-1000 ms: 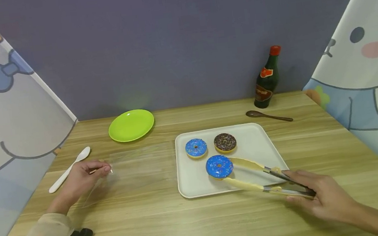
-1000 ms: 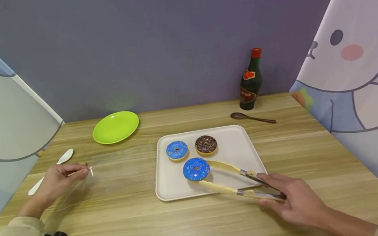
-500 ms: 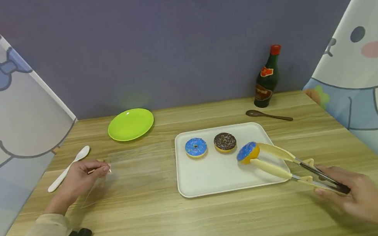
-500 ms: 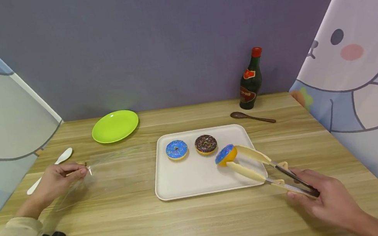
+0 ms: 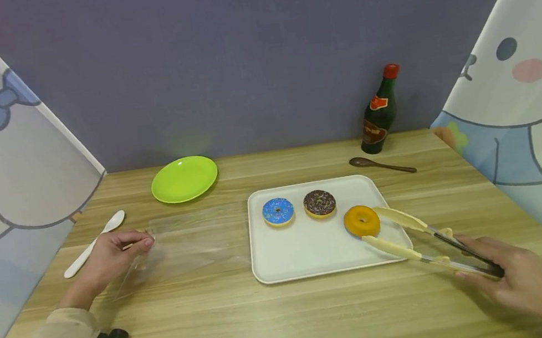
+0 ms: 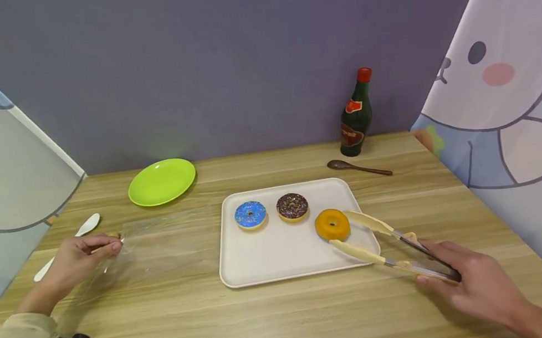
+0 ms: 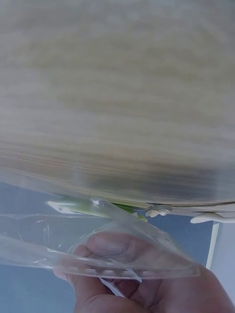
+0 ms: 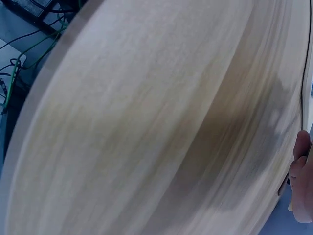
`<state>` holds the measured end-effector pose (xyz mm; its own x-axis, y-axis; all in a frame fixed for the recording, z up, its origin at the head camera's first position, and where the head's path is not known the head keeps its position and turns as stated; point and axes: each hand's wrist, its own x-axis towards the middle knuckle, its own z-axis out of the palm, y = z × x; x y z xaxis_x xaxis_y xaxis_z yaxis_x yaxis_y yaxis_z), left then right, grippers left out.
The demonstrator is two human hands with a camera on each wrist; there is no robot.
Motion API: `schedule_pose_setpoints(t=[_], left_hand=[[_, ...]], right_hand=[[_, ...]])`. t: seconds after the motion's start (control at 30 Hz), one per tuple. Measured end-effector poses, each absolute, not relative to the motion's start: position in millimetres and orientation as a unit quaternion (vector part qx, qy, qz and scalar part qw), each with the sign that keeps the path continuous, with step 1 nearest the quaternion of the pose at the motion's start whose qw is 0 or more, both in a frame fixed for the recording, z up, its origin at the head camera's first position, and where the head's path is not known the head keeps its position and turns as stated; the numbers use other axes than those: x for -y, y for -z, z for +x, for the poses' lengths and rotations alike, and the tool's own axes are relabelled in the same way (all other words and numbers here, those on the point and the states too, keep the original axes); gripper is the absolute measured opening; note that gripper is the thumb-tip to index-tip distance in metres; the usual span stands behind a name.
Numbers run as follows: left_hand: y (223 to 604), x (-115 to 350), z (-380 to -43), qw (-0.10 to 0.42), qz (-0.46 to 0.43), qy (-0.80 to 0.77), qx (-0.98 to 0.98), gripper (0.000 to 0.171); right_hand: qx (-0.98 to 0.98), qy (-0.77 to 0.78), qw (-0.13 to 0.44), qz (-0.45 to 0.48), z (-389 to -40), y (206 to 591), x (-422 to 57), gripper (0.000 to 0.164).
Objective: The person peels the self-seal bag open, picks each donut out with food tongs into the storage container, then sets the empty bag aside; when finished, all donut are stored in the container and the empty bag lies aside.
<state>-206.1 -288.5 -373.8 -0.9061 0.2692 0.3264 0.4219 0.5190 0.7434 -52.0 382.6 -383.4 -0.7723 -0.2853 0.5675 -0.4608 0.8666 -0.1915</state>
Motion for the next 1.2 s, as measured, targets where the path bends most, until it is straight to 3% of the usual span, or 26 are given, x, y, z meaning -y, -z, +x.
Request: schedule_pose_setpoints(t=[1.2], left_hand=[[372, 288, -203, 0.081, -0.191, 0.432, 0.877, 0.010]], right_hand=[[0.939, -0.090, 0.240, 0.228, -79, 365, -366, 0.070]])
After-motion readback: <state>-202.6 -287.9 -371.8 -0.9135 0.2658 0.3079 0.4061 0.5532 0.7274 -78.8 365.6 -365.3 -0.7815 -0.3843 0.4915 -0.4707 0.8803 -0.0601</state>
